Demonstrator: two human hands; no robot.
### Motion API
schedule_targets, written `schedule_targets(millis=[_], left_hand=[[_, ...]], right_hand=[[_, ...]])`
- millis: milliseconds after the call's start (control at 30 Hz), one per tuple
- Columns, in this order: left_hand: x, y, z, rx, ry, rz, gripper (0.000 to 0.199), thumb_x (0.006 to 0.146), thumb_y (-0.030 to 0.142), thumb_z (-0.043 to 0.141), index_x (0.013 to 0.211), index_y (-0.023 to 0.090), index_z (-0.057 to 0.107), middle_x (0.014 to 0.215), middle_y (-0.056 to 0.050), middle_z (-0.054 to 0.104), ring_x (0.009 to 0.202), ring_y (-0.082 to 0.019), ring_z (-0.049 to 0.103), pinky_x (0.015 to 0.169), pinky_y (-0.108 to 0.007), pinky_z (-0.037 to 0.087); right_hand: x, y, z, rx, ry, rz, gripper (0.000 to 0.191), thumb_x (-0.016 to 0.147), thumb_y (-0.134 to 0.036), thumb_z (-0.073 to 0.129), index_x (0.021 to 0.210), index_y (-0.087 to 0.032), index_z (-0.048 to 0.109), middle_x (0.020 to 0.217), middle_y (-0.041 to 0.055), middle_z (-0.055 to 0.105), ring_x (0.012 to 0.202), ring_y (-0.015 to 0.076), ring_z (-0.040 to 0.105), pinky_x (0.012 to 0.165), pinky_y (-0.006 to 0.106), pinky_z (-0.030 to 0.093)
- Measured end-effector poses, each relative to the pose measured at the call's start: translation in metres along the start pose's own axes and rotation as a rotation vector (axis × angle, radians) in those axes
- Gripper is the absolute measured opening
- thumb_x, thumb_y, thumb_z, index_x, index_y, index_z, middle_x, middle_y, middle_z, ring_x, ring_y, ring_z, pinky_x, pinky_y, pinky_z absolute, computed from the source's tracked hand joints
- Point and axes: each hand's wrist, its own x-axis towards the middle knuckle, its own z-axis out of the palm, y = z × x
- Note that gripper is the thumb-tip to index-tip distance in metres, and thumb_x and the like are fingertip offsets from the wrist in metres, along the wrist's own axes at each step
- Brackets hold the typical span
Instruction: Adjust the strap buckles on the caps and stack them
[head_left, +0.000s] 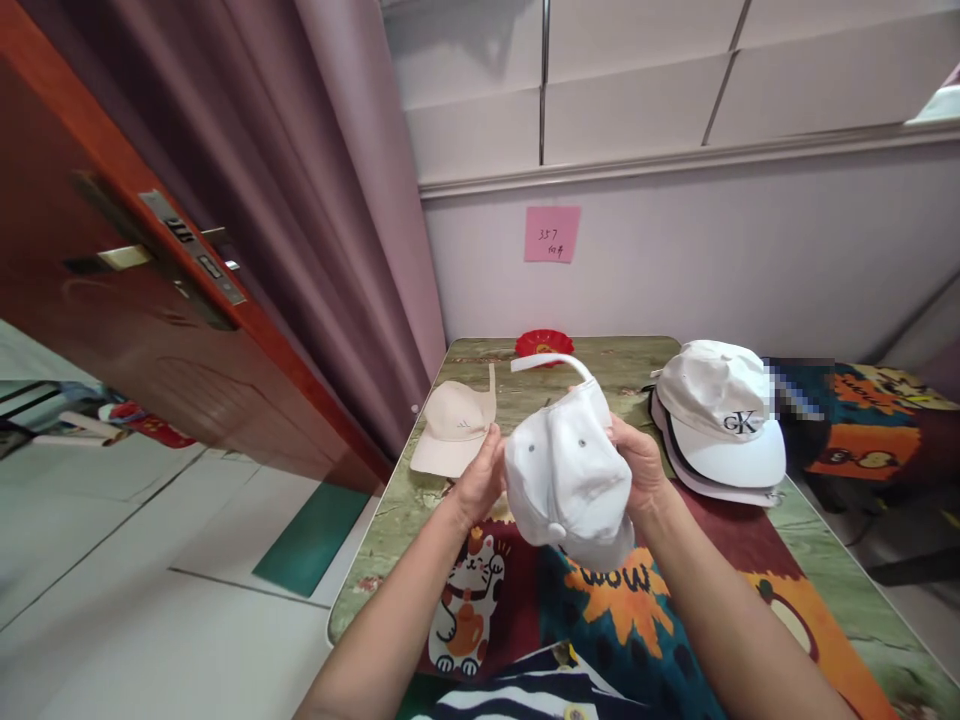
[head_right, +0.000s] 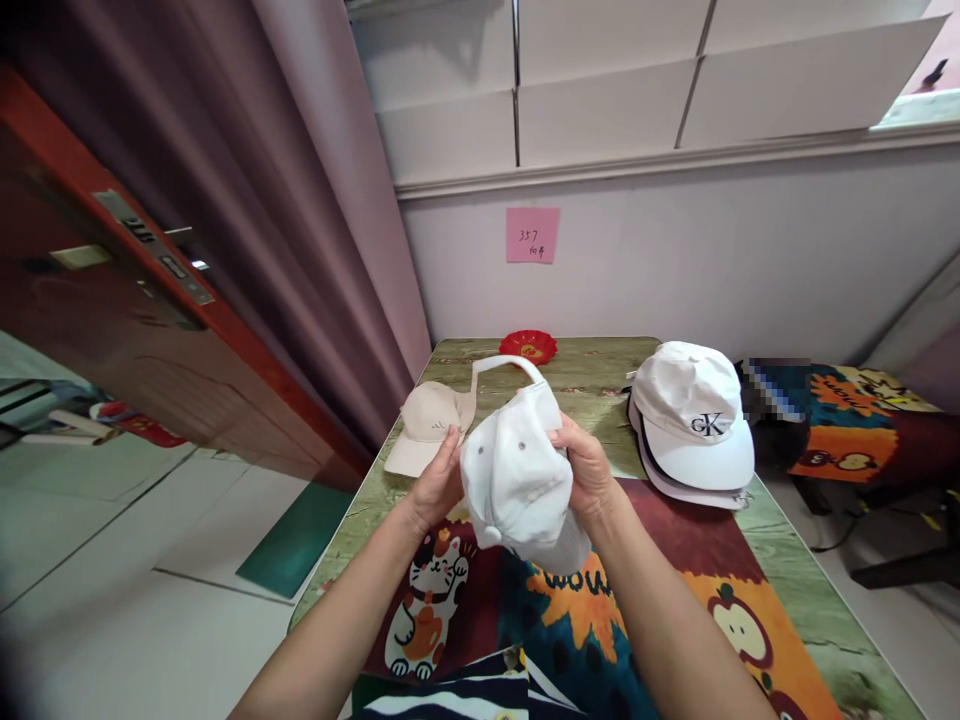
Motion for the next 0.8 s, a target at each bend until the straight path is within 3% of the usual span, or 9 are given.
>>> schedule_targets(millis=[67, 200, 300, 433, 500, 600, 700, 800], left_hand=[[0.003, 0.004, 0.002, -0.159, -0.144, -0.129, 0.073, 0.084, 0.082, 0.047, 0.096, 0.016, 0.075, 0.087, -0.012, 0.076, 0.086, -0.025, 0.072, 0.077, -0.035, 0.055], [0.011, 0.026, 0.005, -0.228, -0.098, -0.095, 0.041, 0.071, 0.047, 0.086, 0.092, 0.015, 0.073, 0.084, -0.007, 0.075, 0.071, -0.017, 0.069, 0.072, -0.028, 0.053], [0.021, 0.053, 0.007, -0.162, -0.08, -0.015, 0.045, 0.065, 0.037, 0.091, 0.1, 0.016, 0.071, 0.089, -0.006, 0.075, 0.072, -0.016, 0.069, 0.073, -0.029, 0.055], [0.027, 0.072, 0.009, 0.063, -0.041, 0.116, 0.039, 0.067, 0.038, 0.089, 0.093, 0.016, 0.07, 0.082, -0.001, 0.07, 0.067, -0.013, 0.063, 0.065, -0.024, 0.05], [0.027, 0.064, 0.01, 0.176, -0.041, 0.132, 0.036, 0.069, 0.04, 0.086, 0.09, 0.016, 0.07, 0.079, 0.0, 0.067, 0.068, -0.012, 0.06, 0.063, -0.023, 0.047], [0.028, 0.038, 0.009, 0.276, -0.037, 0.098, 0.034, 0.071, 0.042, 0.083, 0.088, 0.015, 0.07, 0.081, 0.0, 0.066, 0.071, -0.013, 0.058, 0.063, -0.022, 0.044], [0.03, 0.018, 0.007, 0.303, -0.017, 0.065, 0.034, 0.07, 0.041, 0.083, 0.087, 0.015, 0.07, 0.08, 0.0, 0.065, 0.071, -0.013, 0.057, 0.063, -0.023, 0.042], [0.03, 0.015, 0.005, 0.297, 0.006, 0.064, 0.037, 0.066, 0.04, 0.086, 0.089, 0.015, 0.071, 0.082, 0.0, 0.066, 0.072, -0.014, 0.058, 0.066, -0.024, 0.043]], right_hand=[[-0.003, -0.001, 0.001, -0.045, 0.011, 0.018, 0.052, 0.069, -0.052, 0.064, 0.111, -0.022, 0.068, 0.091, 0.0081, 0.074, 0.08, 0.0282, 0.07, 0.07, 0.039, 0.056], [0.005, -0.006, -0.012, -0.023, 0.137, -0.004, 0.052, 0.073, -0.063, 0.066, 0.108, -0.024, 0.068, 0.09, 0.0074, 0.074, 0.081, 0.0277, 0.069, 0.071, 0.039, 0.055], [0.012, -0.021, -0.03, -0.102, 0.197, -0.107, 0.042, 0.068, -0.051, 0.078, 0.098, -0.023, 0.069, 0.082, 0.0051, 0.073, 0.07, 0.022, 0.065, 0.065, 0.034, 0.052], [0.004, -0.038, -0.047, -0.269, 0.142, -0.28, 0.026, 0.074, -0.043, 0.078, 0.09, -0.024, 0.07, 0.084, 0.0039, 0.073, 0.075, 0.0198, 0.064, 0.069, 0.031, 0.05], [-0.006, -0.033, -0.051, -0.396, 0.094, -0.259, 0.026, 0.076, -0.044, 0.079, 0.088, -0.022, 0.071, 0.08, 0.0035, 0.071, 0.075, 0.0191, 0.063, 0.069, 0.031, 0.05], [-0.017, -0.01, -0.051, -0.515, -0.003, -0.096, 0.035, 0.078, -0.051, 0.079, 0.084, -0.018, 0.07, 0.071, 0.0017, 0.066, 0.063, 0.0158, 0.057, 0.06, 0.028, 0.046], [-0.022, 0.008, -0.048, -0.463, -0.053, -0.008, 0.038, 0.081, -0.055, 0.075, 0.08, -0.018, 0.065, 0.066, -0.0001, 0.063, 0.059, 0.0143, 0.055, 0.056, 0.027, 0.043], [-0.022, 0.008, -0.043, -0.347, -0.04, 0.003, 0.033, 0.08, -0.048, 0.078, 0.085, -0.019, 0.063, 0.076, 0.0012, 0.067, 0.064, 0.0145, 0.059, 0.062, 0.028, 0.048]])
